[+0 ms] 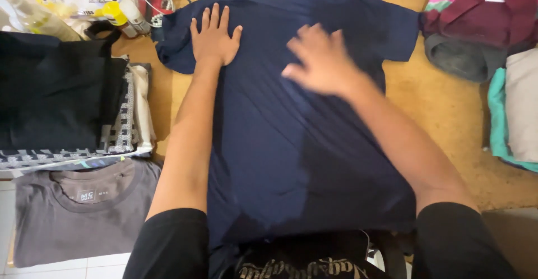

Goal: A person meticulously folds a blue t-shirt on a wooden table, smoothing out wrinkles between each fold.

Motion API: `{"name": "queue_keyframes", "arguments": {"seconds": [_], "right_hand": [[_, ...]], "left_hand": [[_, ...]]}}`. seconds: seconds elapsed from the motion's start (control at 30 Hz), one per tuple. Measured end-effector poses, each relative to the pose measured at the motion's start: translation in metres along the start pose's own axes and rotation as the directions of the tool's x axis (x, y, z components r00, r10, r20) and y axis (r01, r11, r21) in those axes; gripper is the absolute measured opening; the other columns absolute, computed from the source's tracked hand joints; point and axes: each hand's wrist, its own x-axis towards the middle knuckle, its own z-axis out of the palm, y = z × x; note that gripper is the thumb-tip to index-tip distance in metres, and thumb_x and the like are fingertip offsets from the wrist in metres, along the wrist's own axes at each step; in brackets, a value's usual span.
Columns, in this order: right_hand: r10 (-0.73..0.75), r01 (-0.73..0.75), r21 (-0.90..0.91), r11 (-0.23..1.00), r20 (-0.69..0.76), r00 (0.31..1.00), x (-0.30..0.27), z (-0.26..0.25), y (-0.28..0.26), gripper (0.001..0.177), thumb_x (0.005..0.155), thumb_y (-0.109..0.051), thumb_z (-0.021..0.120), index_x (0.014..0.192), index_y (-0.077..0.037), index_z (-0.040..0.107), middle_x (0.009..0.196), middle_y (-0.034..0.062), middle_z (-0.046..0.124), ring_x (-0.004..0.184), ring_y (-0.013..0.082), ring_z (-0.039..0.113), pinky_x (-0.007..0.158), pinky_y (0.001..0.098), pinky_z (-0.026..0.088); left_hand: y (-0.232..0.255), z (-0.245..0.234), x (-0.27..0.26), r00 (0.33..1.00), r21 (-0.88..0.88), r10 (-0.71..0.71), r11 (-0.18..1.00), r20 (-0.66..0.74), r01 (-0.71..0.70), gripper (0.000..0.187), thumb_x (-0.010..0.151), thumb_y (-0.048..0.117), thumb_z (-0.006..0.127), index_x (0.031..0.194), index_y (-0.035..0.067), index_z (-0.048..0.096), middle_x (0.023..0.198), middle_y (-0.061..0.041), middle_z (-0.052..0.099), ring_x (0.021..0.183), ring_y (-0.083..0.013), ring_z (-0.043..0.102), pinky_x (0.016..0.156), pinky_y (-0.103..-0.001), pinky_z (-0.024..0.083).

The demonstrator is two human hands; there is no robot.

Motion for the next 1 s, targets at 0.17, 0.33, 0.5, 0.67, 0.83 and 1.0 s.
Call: {"name": "queue_keyframes", "arguments": {"seconds": [0.17, 0.33, 0.5, 0.67, 0.83, 1.0], "right_hand": [[0.64, -0.657, 0.104, 0.747, 0.155, 0.752, -0.013, 0.002, 0.105, 0.083, 0.101, -0.066, 0.03, 0.163, -0.011, 0.025, 0.17, 0.0224, 0.012, 0.155, 0.0435, 0.007, 0.119, 0.07, 0.006], [0.686, -0.719, 0.111, 0.686, 0.231, 0.69, -0.032, 0.002, 0.127, 0.076, 0.103, -0.062, 0.025, 0.166, -0.021, 0.017, 0.172, 0.014, 0.003, 0.157, 0.0375, -0.001, 0.123, 0.0652, 0.001], [0.678, -0.712, 0.125, 0.691, 0.231, 0.698, -0.034, -0.002, 0.132, 0.075, 0.102, -0.062, 0.027, 0.166, -0.023, 0.019, 0.173, 0.0123, 0.003, 0.158, 0.0354, -0.002, 0.123, 0.0628, -0.002], [0.668, -0.706, 0.109, 0.699, 0.25, 0.7, -0.036, -0.006, 0.133, 0.074, 0.102, -0.061, 0.024, 0.166, -0.025, 0.016, 0.173, 0.0098, 0.001, 0.159, 0.0331, -0.002, 0.124, 0.0602, -0.003], [0.675, -0.715, 0.099, 0.692, 0.26, 0.69, -0.035, -0.01, 0.13, 0.073, 0.102, -0.061, 0.024, 0.166, -0.026, 0.016, 0.173, 0.0076, 0.001, 0.159, 0.0305, -0.002, 0.125, 0.0581, -0.003], [0.681, -0.719, 0.081, 0.69, 0.265, 0.683, -0.034, -0.007, 0.13, 0.073, 0.103, -0.06, 0.023, 0.166, -0.026, 0.014, 0.174, 0.0084, 0.0, 0.159, 0.031, -0.003, 0.125, 0.0588, -0.003]], "left_hand": [[0.0, 0.001, -0.002, 1.0, -0.002, 0.02, 1.0, -0.005, -0.02, 0.073, 0.104, 0.058, 0.018, 0.167, 0.02, 0.015, 0.173, -0.005, 0.008, 0.159, -0.0267, 0.003, 0.127, -0.055, 0.003], [-0.001, 0.002, -0.002, 0.999, -0.007, 0.028, 1.0, -0.018, -0.028, 0.073, 0.105, 0.057, 0.018, 0.166, 0.018, 0.017, 0.173, -0.006, 0.01, 0.159, -0.0274, 0.005, 0.126, -0.056, 0.003], [-0.022, 0.023, 0.014, 0.986, -0.085, 0.107, 0.989, -0.13, -0.118, 0.065, 0.107, 0.052, 0.035, 0.16, 0.012, 0.037, 0.168, -0.01, 0.024, 0.156, -0.0295, 0.016, 0.124, -0.057, 0.009], [-0.061, 0.026, 0.029, 0.947, -0.099, 0.153, 0.977, -0.282, -0.187, 0.051, 0.102, 0.044, 0.055, 0.139, 0.01, 0.063, 0.151, -0.014, 0.053, 0.138, -0.0301, 0.048, 0.111, -0.058, 0.027], [-0.087, -0.002, 0.023, 0.944, 0.021, 0.124, 0.992, -0.306, -0.124, 0.044, 0.096, 0.038, 0.07, 0.13, 0.011, 0.07, 0.137, -0.014, 0.062, 0.125, -0.0358, 0.056, 0.099, -0.057, 0.04], [-0.1, -0.02, 0.018, 0.893, 0.05, -0.164, 0.978, -0.419, 0.203, 0.058, 0.084, 0.044, 0.087, 0.12, 0.003, 0.069, 0.121, -0.019, 0.067, 0.111, -0.0432, 0.063, 0.094, -0.052, 0.05]]}}
